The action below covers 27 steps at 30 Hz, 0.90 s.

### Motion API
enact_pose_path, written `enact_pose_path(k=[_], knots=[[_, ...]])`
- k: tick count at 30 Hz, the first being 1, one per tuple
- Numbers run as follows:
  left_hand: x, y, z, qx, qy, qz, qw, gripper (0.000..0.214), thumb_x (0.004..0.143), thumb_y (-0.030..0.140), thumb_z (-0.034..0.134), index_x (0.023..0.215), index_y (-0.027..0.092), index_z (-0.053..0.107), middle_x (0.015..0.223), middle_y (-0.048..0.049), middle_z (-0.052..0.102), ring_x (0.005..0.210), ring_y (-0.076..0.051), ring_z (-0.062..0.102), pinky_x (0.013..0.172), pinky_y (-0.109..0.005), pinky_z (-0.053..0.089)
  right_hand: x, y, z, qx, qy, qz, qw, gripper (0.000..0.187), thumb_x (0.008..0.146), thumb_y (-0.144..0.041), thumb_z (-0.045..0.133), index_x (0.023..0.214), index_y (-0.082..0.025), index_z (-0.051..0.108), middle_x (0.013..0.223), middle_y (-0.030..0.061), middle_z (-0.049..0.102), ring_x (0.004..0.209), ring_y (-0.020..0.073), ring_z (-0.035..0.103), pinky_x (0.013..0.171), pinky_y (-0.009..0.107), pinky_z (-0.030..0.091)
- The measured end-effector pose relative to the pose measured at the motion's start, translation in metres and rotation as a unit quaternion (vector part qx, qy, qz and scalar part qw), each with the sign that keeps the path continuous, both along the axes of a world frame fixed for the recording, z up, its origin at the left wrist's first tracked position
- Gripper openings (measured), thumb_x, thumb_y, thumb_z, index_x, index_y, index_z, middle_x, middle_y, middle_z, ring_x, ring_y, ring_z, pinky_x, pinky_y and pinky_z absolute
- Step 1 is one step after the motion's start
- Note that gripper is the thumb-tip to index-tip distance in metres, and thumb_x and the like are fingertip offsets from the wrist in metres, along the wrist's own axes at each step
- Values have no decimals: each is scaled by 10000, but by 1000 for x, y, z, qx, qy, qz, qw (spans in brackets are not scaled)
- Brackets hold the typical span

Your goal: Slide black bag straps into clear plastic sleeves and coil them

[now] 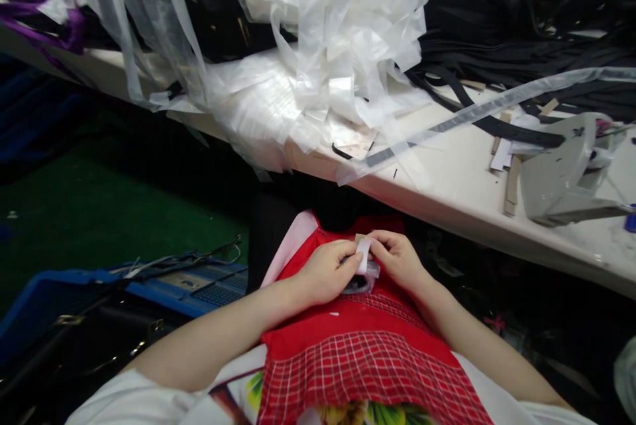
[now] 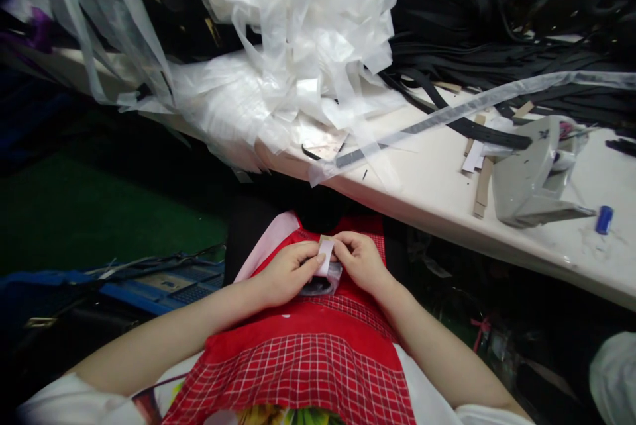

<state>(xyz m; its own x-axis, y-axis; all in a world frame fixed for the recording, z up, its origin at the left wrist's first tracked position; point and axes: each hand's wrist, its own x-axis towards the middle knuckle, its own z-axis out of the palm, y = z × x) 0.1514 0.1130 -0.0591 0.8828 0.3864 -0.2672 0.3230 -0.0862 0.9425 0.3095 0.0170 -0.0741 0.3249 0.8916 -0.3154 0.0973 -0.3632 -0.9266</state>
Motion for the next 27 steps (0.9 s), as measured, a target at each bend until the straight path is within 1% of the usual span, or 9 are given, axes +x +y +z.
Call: enact_pose_path(k=[2, 4, 8, 11, 18, 21, 23, 25, 27], knots=[[0, 0, -3, -17, -3, 6, 1000, 288, 956, 271, 433, 932, 156, 696, 919, -51, 713, 835, -183, 638, 766, -279, 478, 5, -1, 3, 4, 65, 24, 998, 352, 877, -460, 566, 752, -157, 696, 678, 39, 666, 630, 160, 594, 598, 268, 481], [0, 0, -3, -27, -12, 3, 1000, 281, 961, 271, 427, 992, 168, 686, 979, -49, 721, 882, -191, 653, 805, -287, 485, 11, -1, 6, 0, 115, 52, 992, 357, 862, -489, 604, 788, -149, 689, 719, 40, 663, 665, 160, 597, 629, 272, 489], [-1, -2, 6, 3, -9, 16, 1000, 233, 935, 245, 471, 1130, 181, 582, 1130, -73, 693, 993, -214, 652, 878, -328, 485, 17, 1, 10, -42, 128, 89, 987, 310, 761, -435, 753, 813, -145, 657, 753, 16, 637, 672, 134, 569, 637, 248, 455], [-2, -3, 11, 14, 18, 26, 999, 243, 926, 265, 505, 1151, 177, 480, 1099, -96, 704, 991, -233, 662, 858, -361, 498, 19, 1, 8, -69, 150, 104, 981, 349, 735, -455, 774, 810, -139, 649, 738, 10, 633, 643, 125, 556, 634, 253, 450], [-1, -2, 12, 28, 41, -22, 999, 304, 954, 351, 466, 1188, 170, 396, 1178, -159, 683, 1069, -283, 650, 902, -440, 495, 23, 3, 7, -94, 218, 118, 964, 362, 687, -433, 824, 776, -131, 645, 718, -2, 626, 653, 113, 553, 647, 245, 446], [-1, -3, 13, 28, 44, -41, 998, 349, 935, 326, 478, 1227, 166, 374, 1176, -159, 678, 1031, -278, 668, 892, -444, 503, 24, 4, 7, -108, 227, 124, 960, 376, 666, -438, 840, 733, -128, 637, 720, 12, 643, 646, 113, 560, 639, 242, 448], [-2, -3, 13, 20, 42, -45, 998, 439, 900, 321, 529, 1273, 164, 359, 1159, -152, 681, 1022, -277, 675, 887, -434, 507, 23, 4, 6, -113, 228, 128, 958, 384, 658, -439, 845, 700, -133, 615, 700, 13, 644, 620, 110, 554, 613, 237, 442], [-2, -2, 10, 17, 42, -42, 998, 549, 848, 335, 607, 1306, 162, 358, 1145, -148, 682, 1032, -283, 671, 878, -418, 510, 21, 3, 4, -109, 220, 130, 961, 384, 682, -439, 828, 682, -144, 583, 662, 1, 625, 576, 100, 527, 573, 228, 420], [-1, 1, 7, 14, 51, -58, 997, 528, 817, 357, 647, 1255, 158, 430, 1084, -138, 693, 973, -277, 679, 818, -386, 519, 19, 2, 3, -91, 176, 138, 970, 366, 737, -437, 784, 675, -154, 560, 629, -12, 597, 543, 92, 493, 539, 221, 393]])
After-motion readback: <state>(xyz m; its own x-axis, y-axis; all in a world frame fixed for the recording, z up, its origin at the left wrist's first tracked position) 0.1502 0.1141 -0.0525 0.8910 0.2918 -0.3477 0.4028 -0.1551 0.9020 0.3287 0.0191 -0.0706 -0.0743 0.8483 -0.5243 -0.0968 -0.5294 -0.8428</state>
